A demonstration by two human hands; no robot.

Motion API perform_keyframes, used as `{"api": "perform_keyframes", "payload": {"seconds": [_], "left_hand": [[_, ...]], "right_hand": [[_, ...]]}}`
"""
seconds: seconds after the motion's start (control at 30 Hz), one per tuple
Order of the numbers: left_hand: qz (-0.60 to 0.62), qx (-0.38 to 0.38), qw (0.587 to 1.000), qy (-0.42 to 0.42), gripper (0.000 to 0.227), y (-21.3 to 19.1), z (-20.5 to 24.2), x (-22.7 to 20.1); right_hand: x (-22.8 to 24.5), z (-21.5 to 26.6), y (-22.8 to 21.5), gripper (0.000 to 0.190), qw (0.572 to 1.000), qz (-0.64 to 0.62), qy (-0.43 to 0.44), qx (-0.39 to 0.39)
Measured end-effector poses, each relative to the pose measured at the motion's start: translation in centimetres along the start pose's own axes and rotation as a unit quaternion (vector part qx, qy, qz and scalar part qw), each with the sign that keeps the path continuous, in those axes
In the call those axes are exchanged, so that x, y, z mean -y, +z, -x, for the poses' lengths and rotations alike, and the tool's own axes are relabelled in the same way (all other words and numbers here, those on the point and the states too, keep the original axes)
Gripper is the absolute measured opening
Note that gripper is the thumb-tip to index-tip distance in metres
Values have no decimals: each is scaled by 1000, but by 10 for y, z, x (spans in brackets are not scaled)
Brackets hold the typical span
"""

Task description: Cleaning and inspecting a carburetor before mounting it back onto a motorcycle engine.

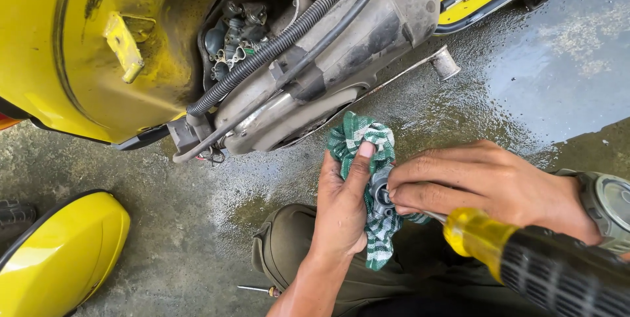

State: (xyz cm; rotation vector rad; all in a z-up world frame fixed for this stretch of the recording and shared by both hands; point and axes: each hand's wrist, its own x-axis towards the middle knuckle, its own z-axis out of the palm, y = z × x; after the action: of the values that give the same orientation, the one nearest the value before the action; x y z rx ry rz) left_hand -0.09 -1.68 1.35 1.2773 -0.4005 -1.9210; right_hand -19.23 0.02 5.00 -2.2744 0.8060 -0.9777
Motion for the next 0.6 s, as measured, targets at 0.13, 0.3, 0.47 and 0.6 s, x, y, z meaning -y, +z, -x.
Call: {"api": "perform_keyframes", "payload": {"seconds": [0.13,0.3,0.47,0.6], "left_hand": [[-61,-31,997,-30,70,-1,-4,2],[-56,-54,995,-66,48,11,1,-6],[-76,-53,992,-84,112,-6,-8,10],[-54,-71,991,-104,69,16,2,-8]], "right_hand": [[-2,9,-2,50,990,-79,97,69],[2,-3,-4,31,999,-8,30,35],[-1,-4,-7,21,980,-153,109,58],[3,-6,-13,49,985,-122,91,80]]}}
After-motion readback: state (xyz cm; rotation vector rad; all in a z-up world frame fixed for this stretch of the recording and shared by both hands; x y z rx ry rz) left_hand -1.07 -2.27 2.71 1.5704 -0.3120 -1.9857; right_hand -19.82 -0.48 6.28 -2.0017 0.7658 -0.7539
